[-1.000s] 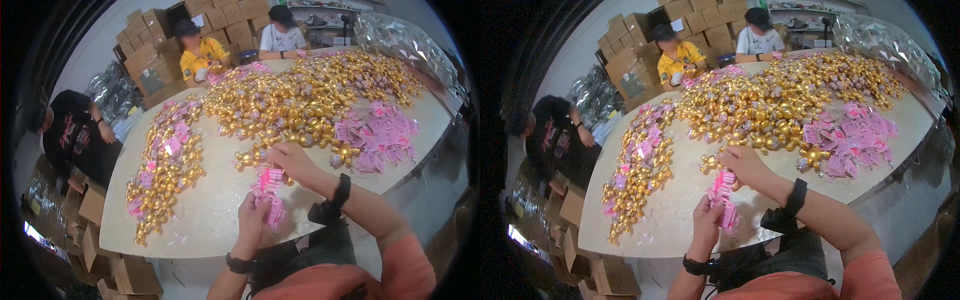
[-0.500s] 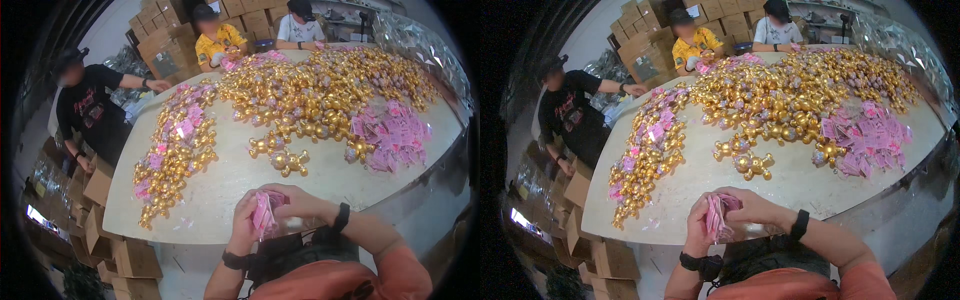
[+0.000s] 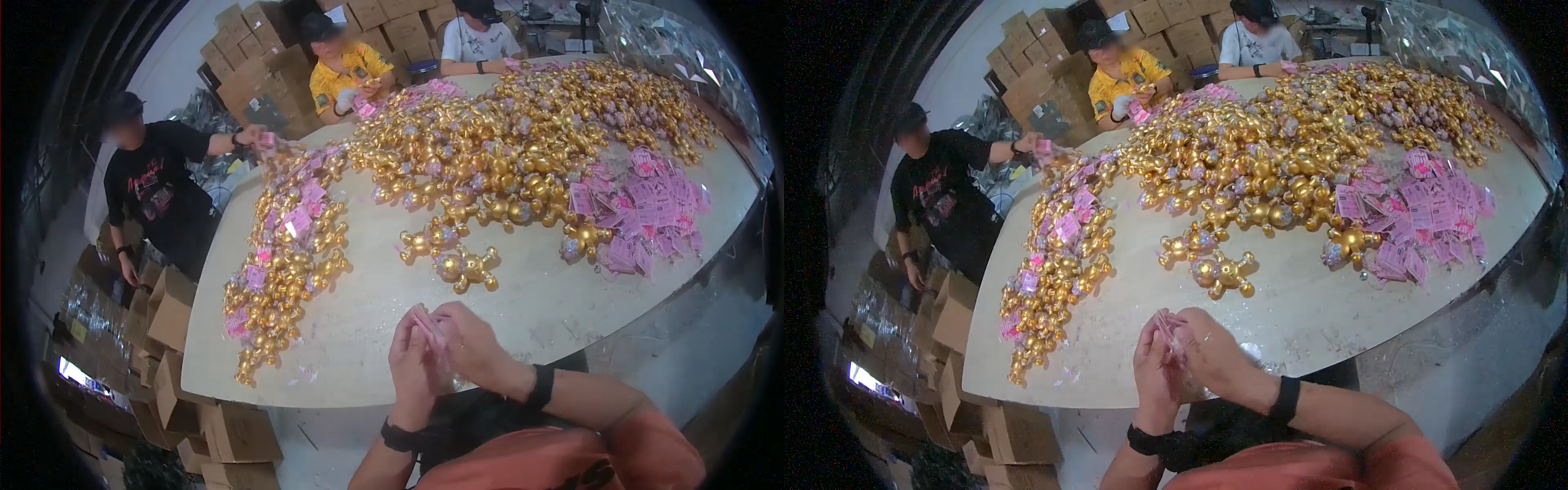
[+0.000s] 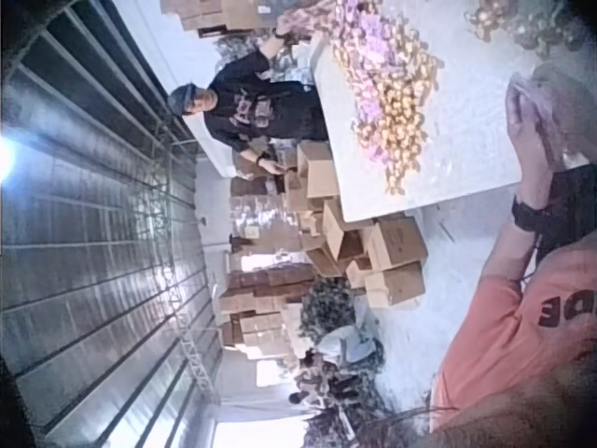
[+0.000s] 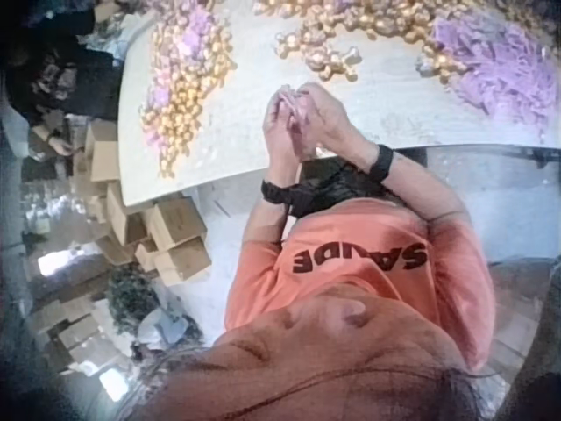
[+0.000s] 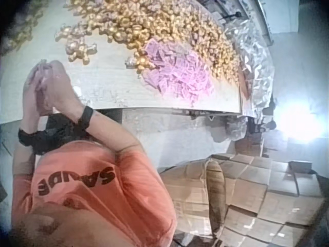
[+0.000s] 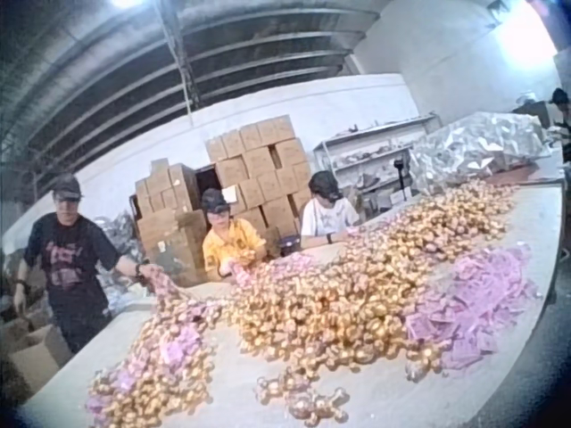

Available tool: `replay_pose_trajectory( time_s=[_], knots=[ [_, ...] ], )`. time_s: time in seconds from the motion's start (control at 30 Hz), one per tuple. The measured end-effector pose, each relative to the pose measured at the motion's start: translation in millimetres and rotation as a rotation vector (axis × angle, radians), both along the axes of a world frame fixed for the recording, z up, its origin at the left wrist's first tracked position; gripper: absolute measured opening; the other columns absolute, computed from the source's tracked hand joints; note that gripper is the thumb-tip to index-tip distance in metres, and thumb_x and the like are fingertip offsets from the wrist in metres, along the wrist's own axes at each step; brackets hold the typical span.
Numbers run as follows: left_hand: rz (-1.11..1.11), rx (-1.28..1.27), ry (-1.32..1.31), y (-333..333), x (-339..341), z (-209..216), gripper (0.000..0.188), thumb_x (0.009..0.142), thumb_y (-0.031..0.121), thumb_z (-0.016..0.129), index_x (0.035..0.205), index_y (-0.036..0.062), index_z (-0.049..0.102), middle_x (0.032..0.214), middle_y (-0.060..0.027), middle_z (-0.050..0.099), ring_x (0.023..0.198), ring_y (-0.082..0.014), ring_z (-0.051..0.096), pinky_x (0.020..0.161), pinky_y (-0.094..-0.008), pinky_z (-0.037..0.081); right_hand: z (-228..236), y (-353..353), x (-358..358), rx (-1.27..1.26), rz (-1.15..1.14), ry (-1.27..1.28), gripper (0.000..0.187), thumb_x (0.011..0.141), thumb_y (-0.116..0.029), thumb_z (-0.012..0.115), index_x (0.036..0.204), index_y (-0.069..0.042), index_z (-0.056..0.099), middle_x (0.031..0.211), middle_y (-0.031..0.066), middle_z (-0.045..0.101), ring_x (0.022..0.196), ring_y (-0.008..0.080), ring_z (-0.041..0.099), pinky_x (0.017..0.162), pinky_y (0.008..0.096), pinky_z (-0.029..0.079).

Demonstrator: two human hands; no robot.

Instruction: Attaching gold bear-shaped figurines to pink backing cards at a work table.

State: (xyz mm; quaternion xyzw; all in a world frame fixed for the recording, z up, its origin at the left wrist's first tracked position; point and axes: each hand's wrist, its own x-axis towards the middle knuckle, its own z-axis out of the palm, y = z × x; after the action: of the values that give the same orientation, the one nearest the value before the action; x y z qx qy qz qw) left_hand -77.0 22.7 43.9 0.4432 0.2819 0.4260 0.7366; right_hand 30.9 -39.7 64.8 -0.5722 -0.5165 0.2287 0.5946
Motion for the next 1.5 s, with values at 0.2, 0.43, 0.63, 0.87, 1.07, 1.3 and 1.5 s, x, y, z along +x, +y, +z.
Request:
replay_pose_trajectory(
  time_s=[0.2, 0.43, 0.63, 0.87, 1.07, 1.3, 1.5],
  knots=[
    [-0.107, -0.097, -0.472, -19, 0, 12, 0.052, 0.098, 0.031, 0.047, 0.139, 0.0019, 0.035, 0.137, -0.0113, 0.043, 0.126, -0.0220, 0.044, 0.106, -0.0385, 0.036, -5, 12, -5, 0.188, -0.083, -0.502, 0.035, 0.081, -0.015, 0.059, 0.113, -0.002, 0.053, 0.110, 0.0185, 0.056, 0.104, 0.0358, 0.052, 0.088, 0.0427, 0.043],
    [-0.051, 0.000, 0.095, -4, -17, 23, 0.048, 0.096, 0.032, 0.042, 0.133, 0.0016, 0.041, 0.130, -0.0156, 0.050, 0.107, -0.0277, 0.057, 0.093, -0.0451, 0.048, -25, 14, 24, 0.135, 0.174, -0.048, 0.044, 0.086, -0.019, 0.057, 0.124, 0.002, 0.049, 0.122, 0.0171, 0.053, 0.120, 0.0296, 0.047, 0.102, 0.0381, 0.037],
    [-0.100, -0.183, -0.377, -1, -10, 17, 0.048, 0.092, 0.029, 0.044, 0.131, 0.0001, 0.042, 0.121, -0.0173, 0.056, 0.101, -0.0286, 0.059, 0.086, -0.0440, 0.050, -26, 6, 23, -0.233, 0.508, 0.859, 0.058, 0.087, -0.021, 0.062, 0.136, 0.000, 0.039, 0.120, 0.0098, 0.054, 0.108, 0.0169, 0.056, 0.094, 0.0316, 0.045],
    [0.080, 0.877, 0.448, 5, 6, 33, 0.040, 0.092, 0.026, 0.037, 0.110, -0.0050, 0.056, 0.109, -0.0164, 0.062, 0.099, -0.0227, 0.058, 0.090, -0.0362, 0.044, -26, 13, 13, -0.253, 0.626, 0.945, 0.035, 0.088, -0.019, 0.062, 0.118, -0.001, 0.054, 0.099, 0.0025, 0.060, 0.083, 0.0090, 0.057, 0.074, 0.0260, 0.049],
    [-0.095, 0.644, 0.192, 23, 13, 55, 0.044, 0.090, 0.028, 0.059, 0.118, -0.0048, 0.050, 0.119, -0.0122, 0.055, 0.098, -0.0179, 0.053, 0.092, -0.0316, 0.042, 17, 26, 30, -0.144, 0.595, 0.809, 0.020, 0.089, -0.021, 0.064, 0.102, -0.006, 0.064, 0.088, 0.0008, 0.066, 0.073, 0.0068, 0.058, 0.066, 0.0208, 0.044],
    [-0.418, 0.455, -0.013, 32, -15, 69, 0.069, 0.083, 0.035, 0.070, 0.132, -0.0013, 0.037, 0.121, -0.0128, 0.051, 0.105, -0.0171, 0.050, 0.092, -0.0314, 0.042, 30, 19, 28, -0.183, 0.504, 0.836, 0.021, 0.089, -0.015, 0.060, 0.105, -0.001, 0.059, 0.087, 0.0080, 0.065, 0.071, 0.0140, 0.064, 0.058, 0.0258, 0.053],
    [-0.061, 0.976, 0.161, 41, -40, 77, 0.057, 0.079, 0.031, 0.069, 0.122, 0.0004, 0.048, 0.111, -0.0147, 0.057, 0.101, -0.0252, 0.055, 0.087, -0.0337, 0.046, 36, 26, 22, -0.256, 0.580, 0.782, 0.027, 0.089, -0.014, 0.057, 0.112, -0.001, 0.058, 0.096, 0.0097, 0.066, 0.072, 0.0156, 0.066, 0.058, 0.0259, 0.055]
  ],
)
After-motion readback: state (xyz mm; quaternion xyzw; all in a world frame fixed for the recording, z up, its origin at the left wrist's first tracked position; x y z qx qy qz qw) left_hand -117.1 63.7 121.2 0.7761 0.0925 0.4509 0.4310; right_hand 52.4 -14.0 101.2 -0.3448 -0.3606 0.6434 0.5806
